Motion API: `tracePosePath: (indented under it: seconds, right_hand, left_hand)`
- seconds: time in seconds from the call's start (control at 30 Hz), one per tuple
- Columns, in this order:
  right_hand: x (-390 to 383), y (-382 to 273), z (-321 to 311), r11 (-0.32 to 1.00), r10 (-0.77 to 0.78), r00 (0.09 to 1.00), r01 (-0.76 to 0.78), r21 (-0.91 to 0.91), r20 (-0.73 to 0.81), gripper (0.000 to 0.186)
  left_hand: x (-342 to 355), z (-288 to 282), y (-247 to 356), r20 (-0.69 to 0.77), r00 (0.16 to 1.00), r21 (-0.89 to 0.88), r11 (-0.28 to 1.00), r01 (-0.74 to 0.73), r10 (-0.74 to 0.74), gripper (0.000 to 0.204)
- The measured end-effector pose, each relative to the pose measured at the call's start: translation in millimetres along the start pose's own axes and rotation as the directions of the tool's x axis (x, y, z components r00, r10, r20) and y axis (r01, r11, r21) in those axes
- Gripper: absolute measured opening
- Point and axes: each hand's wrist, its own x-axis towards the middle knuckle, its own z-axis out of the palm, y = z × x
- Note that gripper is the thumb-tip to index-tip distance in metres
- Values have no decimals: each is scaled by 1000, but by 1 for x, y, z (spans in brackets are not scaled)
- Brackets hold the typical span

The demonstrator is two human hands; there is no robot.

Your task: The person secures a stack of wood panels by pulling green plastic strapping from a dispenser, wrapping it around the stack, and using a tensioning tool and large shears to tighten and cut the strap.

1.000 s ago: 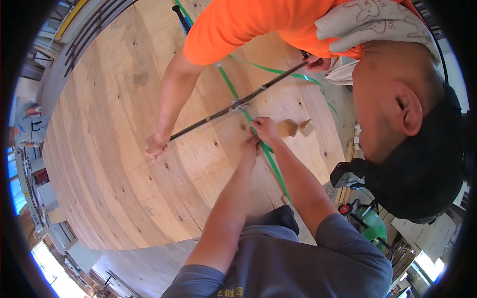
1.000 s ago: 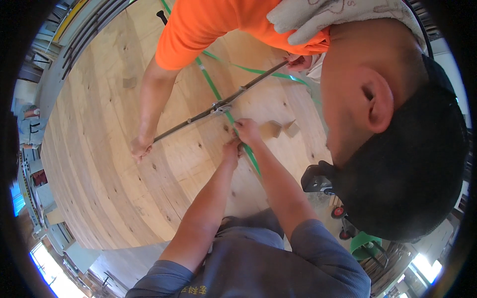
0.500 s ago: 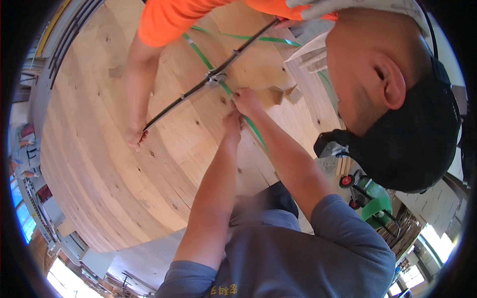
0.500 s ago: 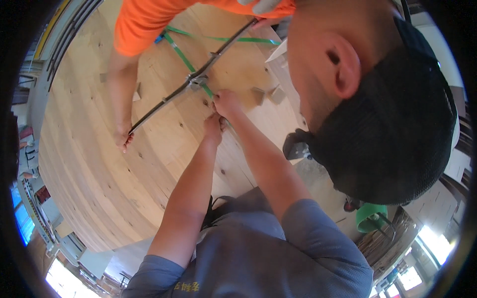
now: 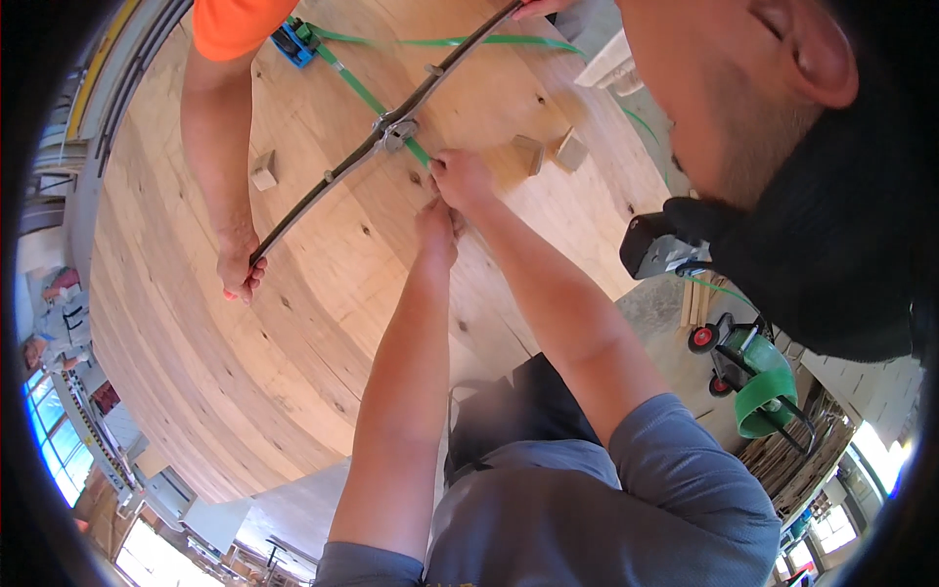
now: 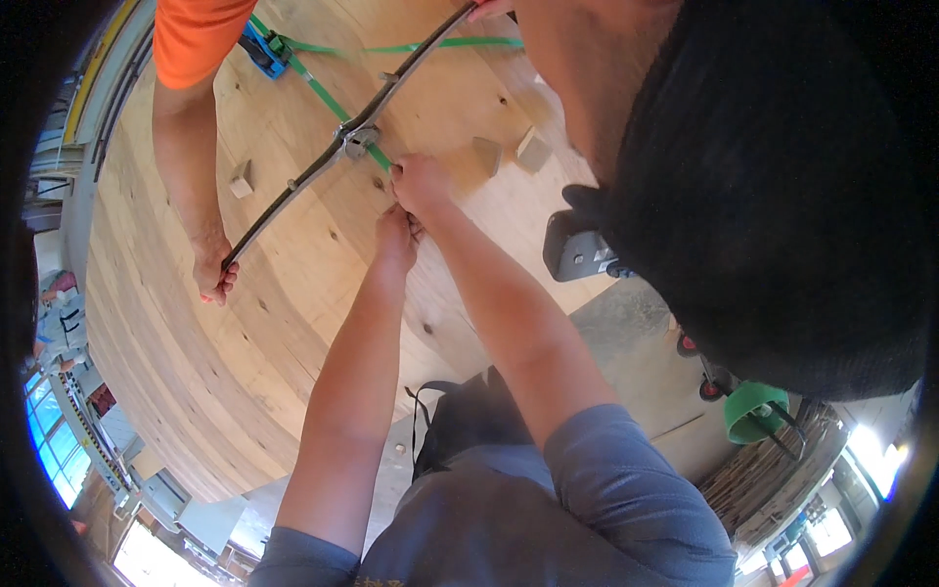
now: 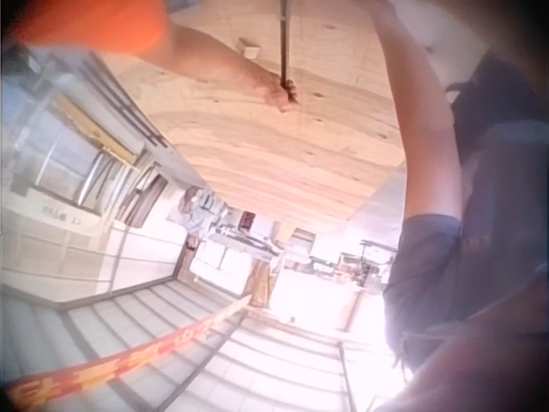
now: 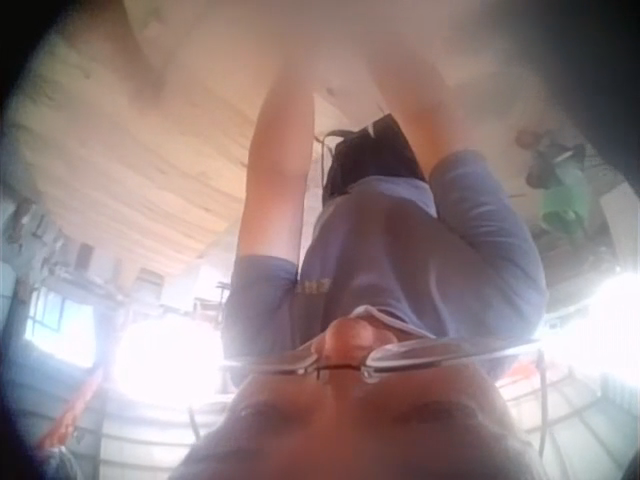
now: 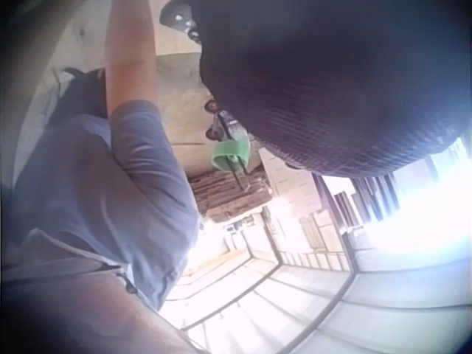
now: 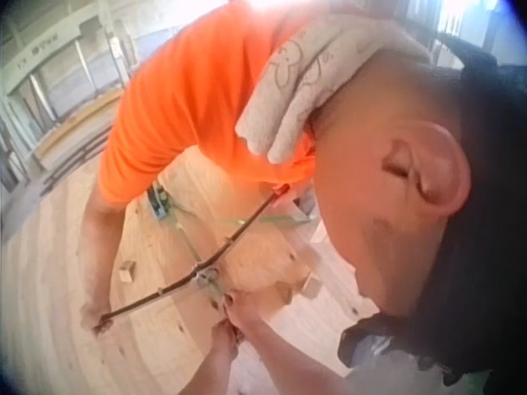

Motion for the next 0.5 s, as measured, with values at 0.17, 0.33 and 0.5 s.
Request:
tracePosePath:
  seconds: [0.17,0.33,0.5]
  right_hand:
    - [7,9,6,998,-9,1000,10,61,-16,22]
    - [1,-1,1,998,-6,1000,6,-57,-9,22]
    - [-4,-10,-9,994,11,1000,-11,-110,1,23]
  left_hand:
    - [-2,5,3,41,999,-3,1000,-1,1,25]
    - [-1,1,2,-19,1000,5,1000,14,-14,25]
    - [-1,0,0,-4,1000,9,1000,3,-3,25]
